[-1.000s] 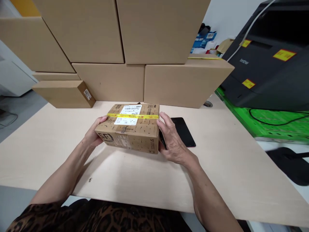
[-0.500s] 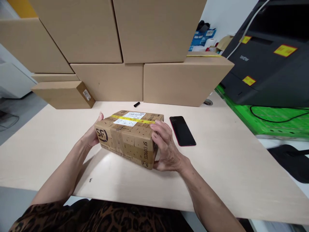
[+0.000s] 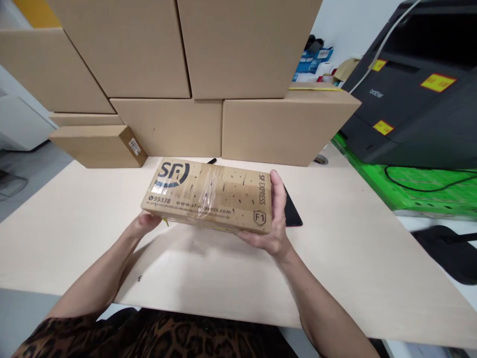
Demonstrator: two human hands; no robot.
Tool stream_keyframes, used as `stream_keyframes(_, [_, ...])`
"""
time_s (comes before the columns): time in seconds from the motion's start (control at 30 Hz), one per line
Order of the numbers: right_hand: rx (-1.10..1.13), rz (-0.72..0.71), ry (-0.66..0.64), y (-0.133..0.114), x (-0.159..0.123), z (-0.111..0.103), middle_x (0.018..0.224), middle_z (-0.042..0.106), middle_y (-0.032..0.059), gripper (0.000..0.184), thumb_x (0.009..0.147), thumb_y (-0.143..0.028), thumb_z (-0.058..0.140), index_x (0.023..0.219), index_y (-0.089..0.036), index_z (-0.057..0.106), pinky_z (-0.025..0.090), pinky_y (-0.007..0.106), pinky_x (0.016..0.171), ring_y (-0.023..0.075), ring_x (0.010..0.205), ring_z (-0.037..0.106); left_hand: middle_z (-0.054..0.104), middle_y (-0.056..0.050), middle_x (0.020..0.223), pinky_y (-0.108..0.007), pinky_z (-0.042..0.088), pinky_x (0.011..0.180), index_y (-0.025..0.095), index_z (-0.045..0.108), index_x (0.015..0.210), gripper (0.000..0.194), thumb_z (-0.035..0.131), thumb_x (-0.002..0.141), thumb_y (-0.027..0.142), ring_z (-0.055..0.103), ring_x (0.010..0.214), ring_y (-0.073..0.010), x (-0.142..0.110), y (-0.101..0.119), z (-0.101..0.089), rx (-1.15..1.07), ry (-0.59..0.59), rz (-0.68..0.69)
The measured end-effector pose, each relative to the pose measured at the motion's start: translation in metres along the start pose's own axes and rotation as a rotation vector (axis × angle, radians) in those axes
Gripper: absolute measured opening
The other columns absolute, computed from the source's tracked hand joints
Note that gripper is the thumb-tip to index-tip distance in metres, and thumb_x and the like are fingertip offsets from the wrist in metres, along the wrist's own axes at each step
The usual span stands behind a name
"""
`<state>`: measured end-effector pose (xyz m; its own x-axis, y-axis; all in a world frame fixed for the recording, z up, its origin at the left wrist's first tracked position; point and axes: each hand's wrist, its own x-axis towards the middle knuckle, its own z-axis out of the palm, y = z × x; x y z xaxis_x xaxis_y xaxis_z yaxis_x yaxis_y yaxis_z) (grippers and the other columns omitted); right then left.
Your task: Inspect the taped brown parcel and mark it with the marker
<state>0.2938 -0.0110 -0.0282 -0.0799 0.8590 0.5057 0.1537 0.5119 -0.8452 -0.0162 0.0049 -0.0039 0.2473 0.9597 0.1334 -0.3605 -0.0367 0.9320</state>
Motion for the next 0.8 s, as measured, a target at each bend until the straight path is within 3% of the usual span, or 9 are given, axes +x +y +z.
stream_keyframes(0.1, [0.106,0.067,-0.029,0.007,0.002,0.002,0.176,0.034,0.0078,0.126,0.077,-0.084,0.074,0.173,-0.048,0.002,0.052,0.068,0.12,0.0419,0.157,0.047,0.07,-0.02,0.149,-0.055,0.048,0.126,0.021,0.057,0.157,0.111,0.098,0.065,0.07,0.048,0.158,-0.0479,-0.001,-0.005,-0.003,0.157,-0.016,0.122])
stream_keyframes(0.23, [0.324,0.163,-0.069,0.01,0.002,0.008,0.176,0.041,0.0035,0.12,0.08,-0.067,0.084,0.173,-0.05,0.01,0.048,0.068,0.125,0.0389,0.157,0.049,0.076,-0.018,0.14,-0.053,0.056,0.119,0.019,0.062,0.15,0.099,0.088,0.074,0.076,0.061,0.147,-0.0457,0.004,-0.011,-0.004,0.157,0.062,0.192])
stream_keyframes(0.33, [0.485,0.209,-0.115,0.006,0.0,0.015,0.177,0.043,-0.0018,0.116,0.076,-0.05,0.093,0.169,-0.055,0.024,0.047,0.064,0.128,0.0371,0.161,0.046,0.079,-0.015,0.134,-0.05,0.06,0.114,0.02,0.065,0.145,0.095,0.087,0.074,0.079,0.069,0.138,-0.0432,0.01,-0.009,0.0,0.062,0.147,0.142])
stream_keyframes(0.43, [0.549,0.286,-0.121,0.004,-0.001,0.022,0.171,0.052,-0.0015,0.104,0.078,-0.046,0.093,0.165,-0.053,0.036,0.05,0.062,0.126,0.0365,0.156,0.053,0.081,-0.014,0.132,-0.049,0.062,0.113,0.021,0.068,0.141,0.09,0.086,0.074,0.079,0.072,0.134,-0.0415,0.013,-0.004,0.006,-0.013,0.181,0.03])
stream_keyframes(0.53, [0.597,0.406,-0.02,0.004,0.001,0.026,0.159,0.064,0.002,0.089,0.079,-0.05,0.09,0.158,-0.047,0.048,0.052,0.061,0.123,0.037,0.148,0.061,0.08,-0.014,0.136,-0.049,0.061,0.114,0.021,0.067,0.144,0.093,0.085,0.075,0.08,0.072,0.135,-0.0412,0.012,-0.001,0.012,-0.023,0.15,-0.069])
stream_keyframes(0.63, [0.637,0.54,0.046,0.005,0.005,0.025,0.148,0.073,0.006,0.082,0.077,-0.057,0.088,0.15,-0.038,0.057,0.053,0.062,0.121,0.0393,0.146,0.063,0.077,-0.014,0.141,-0.047,0.059,0.115,0.021,0.061,0.152,0.098,0.091,0.074,0.072,0.072,0.134,-0.0401,0.01,-0.001,0.016,0.003,0.131,-0.079])
stream_keyframes(0.8, [0.646,0.582,0.012,0.01,0.006,0.023,0.155,0.07,0.0056,0.08,0.079,-0.064,0.086,0.15,-0.038,0.058,0.055,0.062,0.12,0.039,0.149,0.062,0.081,-0.013,0.132,-0.045,0.063,0.106,0.017,0.061,0.15,0.092,0.091,0.072,0.055,0.077,0.124,-0.0389,0.012,0.003,0.013,-0.006,0.218,-0.121])
